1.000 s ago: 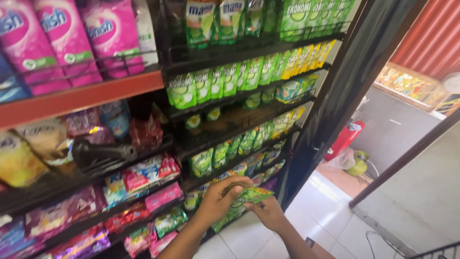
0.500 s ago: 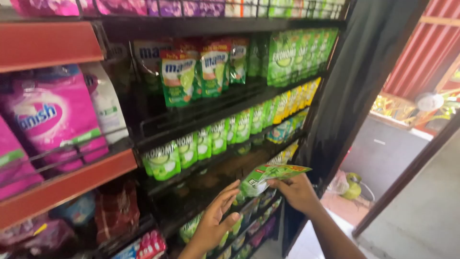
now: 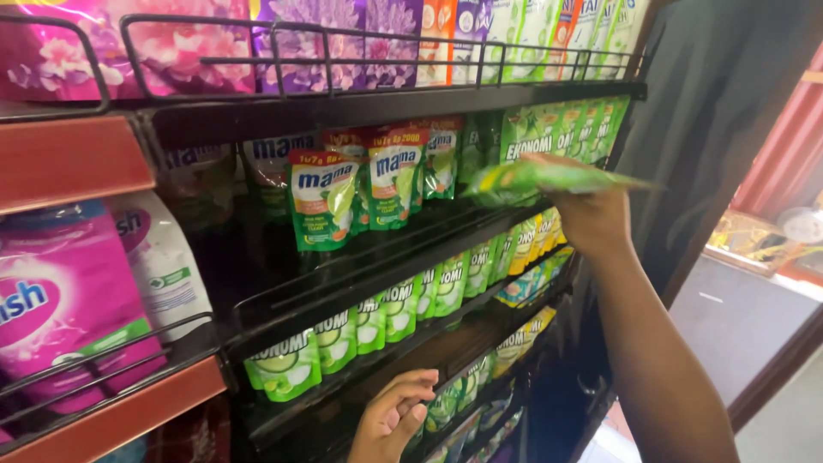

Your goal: Stocking and scanning cleaning product pouches on store shelves.

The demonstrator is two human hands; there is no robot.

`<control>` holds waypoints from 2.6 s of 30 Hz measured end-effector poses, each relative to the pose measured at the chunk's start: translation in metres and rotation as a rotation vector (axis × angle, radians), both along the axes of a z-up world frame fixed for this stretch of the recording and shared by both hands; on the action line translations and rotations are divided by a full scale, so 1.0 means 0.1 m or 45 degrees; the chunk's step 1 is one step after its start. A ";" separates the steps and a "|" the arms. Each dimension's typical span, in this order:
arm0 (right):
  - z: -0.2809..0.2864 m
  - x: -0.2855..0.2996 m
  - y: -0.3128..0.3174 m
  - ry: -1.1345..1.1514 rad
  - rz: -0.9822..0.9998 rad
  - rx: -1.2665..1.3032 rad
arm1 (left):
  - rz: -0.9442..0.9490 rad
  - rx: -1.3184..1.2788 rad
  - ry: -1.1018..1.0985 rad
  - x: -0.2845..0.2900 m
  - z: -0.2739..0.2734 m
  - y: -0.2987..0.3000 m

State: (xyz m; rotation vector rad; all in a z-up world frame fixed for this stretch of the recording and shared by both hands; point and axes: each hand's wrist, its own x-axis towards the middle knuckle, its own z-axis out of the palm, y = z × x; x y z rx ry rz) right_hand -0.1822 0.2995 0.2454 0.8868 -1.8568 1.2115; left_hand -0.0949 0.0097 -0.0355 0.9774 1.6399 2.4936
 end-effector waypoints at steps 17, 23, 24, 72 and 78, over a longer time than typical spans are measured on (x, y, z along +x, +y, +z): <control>0.25 -1.33 -0.08 -1.155 0.124 0.181 | 0.084 -0.154 0.100 -0.53 -0.29 0.71; 0.18 -1.40 0.10 -0.970 0.265 0.379 | 0.091 -0.191 0.065 -0.63 -0.36 0.75; 0.17 -1.37 0.11 -0.967 0.263 0.378 | 0.090 -0.193 0.068 -0.66 -0.42 0.77; -0.46 -1.12 0.48 -0.184 -0.568 -0.056 | 0.026 -0.387 0.058 -0.58 -0.34 0.88; -0.46 -1.12 0.49 -0.155 -0.577 -0.044 | 0.025 -0.433 0.080 -0.54 -0.29 0.89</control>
